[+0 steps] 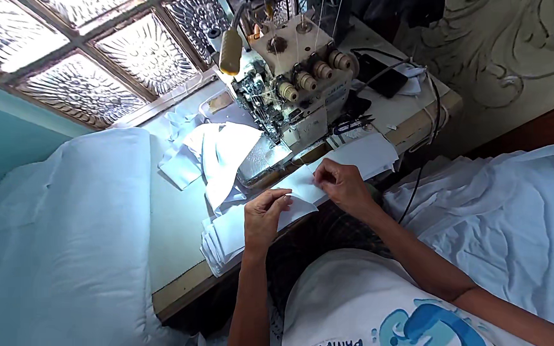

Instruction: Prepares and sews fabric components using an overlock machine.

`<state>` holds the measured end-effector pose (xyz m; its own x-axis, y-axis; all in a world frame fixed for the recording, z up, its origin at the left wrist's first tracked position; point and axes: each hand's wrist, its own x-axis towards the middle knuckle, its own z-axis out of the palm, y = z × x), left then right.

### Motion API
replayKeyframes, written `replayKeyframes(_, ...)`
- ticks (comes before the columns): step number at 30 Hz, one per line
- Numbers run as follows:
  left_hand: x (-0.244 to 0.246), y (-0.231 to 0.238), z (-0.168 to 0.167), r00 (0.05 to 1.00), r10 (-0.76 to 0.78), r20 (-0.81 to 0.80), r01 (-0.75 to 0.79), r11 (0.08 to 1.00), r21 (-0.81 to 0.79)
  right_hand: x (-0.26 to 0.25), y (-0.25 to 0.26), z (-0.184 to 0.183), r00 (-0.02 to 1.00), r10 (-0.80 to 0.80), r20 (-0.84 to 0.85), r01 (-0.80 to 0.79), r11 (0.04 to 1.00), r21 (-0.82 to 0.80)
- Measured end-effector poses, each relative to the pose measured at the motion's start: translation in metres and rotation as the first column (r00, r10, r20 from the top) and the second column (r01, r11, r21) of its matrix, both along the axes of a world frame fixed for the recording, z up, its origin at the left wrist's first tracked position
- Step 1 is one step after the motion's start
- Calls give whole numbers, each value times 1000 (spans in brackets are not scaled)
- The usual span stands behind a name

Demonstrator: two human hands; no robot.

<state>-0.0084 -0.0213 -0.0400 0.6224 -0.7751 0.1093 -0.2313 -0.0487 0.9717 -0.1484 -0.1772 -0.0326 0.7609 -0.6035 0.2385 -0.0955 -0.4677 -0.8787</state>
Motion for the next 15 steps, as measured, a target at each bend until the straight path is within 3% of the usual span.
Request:
replayKeyframes(5,8,8,19,987,-17,158,35,993,-113,7,14,1,994,67,91,-37,956,-290)
replayKeyframes(9,20,15,43,955,-149,255,172,983,-68,12,24,11,971,197,133,-131,910,-393)
replayKeyframes(12,27,17,49,954,-230,190,248,966,-78,15,31,14,937,294,187,-203,898,-391)
replayKeyframes(15,29,19,48,977,-206,48,211,969,-130,18,39,17,922,298,248,-208,920,-333)
